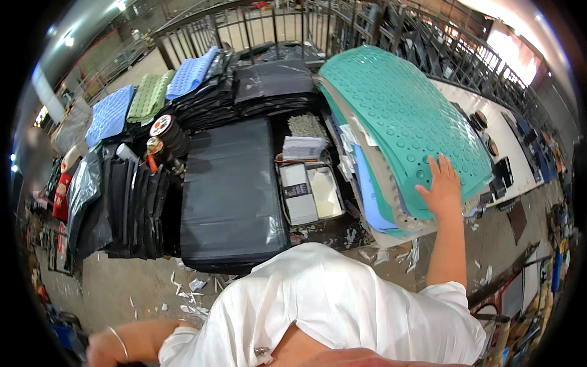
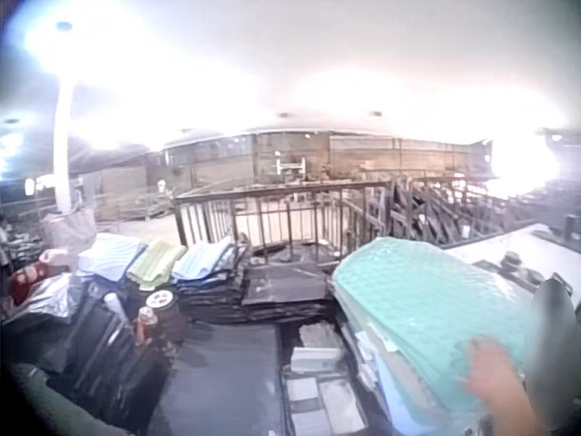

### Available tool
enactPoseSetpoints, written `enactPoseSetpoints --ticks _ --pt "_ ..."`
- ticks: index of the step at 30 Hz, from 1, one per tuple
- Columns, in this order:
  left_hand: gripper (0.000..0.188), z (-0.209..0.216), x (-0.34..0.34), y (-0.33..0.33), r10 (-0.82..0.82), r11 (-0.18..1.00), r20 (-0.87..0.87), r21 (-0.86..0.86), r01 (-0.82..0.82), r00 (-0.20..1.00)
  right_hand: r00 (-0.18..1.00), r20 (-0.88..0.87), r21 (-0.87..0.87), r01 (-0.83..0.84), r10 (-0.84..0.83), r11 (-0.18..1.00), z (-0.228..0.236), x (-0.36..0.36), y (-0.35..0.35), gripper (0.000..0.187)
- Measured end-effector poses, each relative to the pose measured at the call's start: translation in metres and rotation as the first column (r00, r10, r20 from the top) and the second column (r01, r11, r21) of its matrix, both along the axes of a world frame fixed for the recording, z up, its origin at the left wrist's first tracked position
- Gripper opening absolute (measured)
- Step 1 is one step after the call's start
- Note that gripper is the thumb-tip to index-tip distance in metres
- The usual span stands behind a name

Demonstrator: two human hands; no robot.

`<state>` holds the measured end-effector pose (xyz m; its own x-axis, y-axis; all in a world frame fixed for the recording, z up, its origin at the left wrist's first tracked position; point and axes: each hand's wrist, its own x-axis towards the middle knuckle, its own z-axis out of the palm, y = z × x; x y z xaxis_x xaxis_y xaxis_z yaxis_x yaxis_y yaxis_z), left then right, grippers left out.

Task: The person selects a textured bath mat from a stack, places it inside a large plastic shipping bag, seals the bag, and applies a shipping label.

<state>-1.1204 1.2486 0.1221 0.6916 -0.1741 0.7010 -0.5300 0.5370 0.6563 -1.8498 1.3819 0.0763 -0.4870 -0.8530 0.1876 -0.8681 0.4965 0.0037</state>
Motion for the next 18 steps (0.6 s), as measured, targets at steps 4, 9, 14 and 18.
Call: enactPoseSetpoints --ticks 4,9,14,18 --pt "0.041 0.077 -0.066 -0.062 0.005 1.0 0.333 -0.002 -0.004 0.943 0.999 -0.053 0.131 0.013 -0.006 0.991 0.015 0.019 0.001 0.104" --pt "0.042 0.141 -0.26 -0.172 -0.209 0.974 0.714 0.089 0.21 0.668 0.994 -0.072 0.165 0.09 -0.08 0.982 0.001 0.054 -0.007 0.115" --pt "0.045 0.065 -0.475 -0.215 -0.537 0.792 0.842 0.484 0.372 0.048 0.989 -0.145 0.015 -0.037 0.039 0.999 0.004 0.04 0.007 0.085" --pt "0.038 -0.028 -0.57 -0.2 -0.94 0.162 0.18 0.983 0.083 -0.289 0.977 -0.127 0.029 -0.171 0.174 0.985 -0.003 0.012 0.007 0.039"
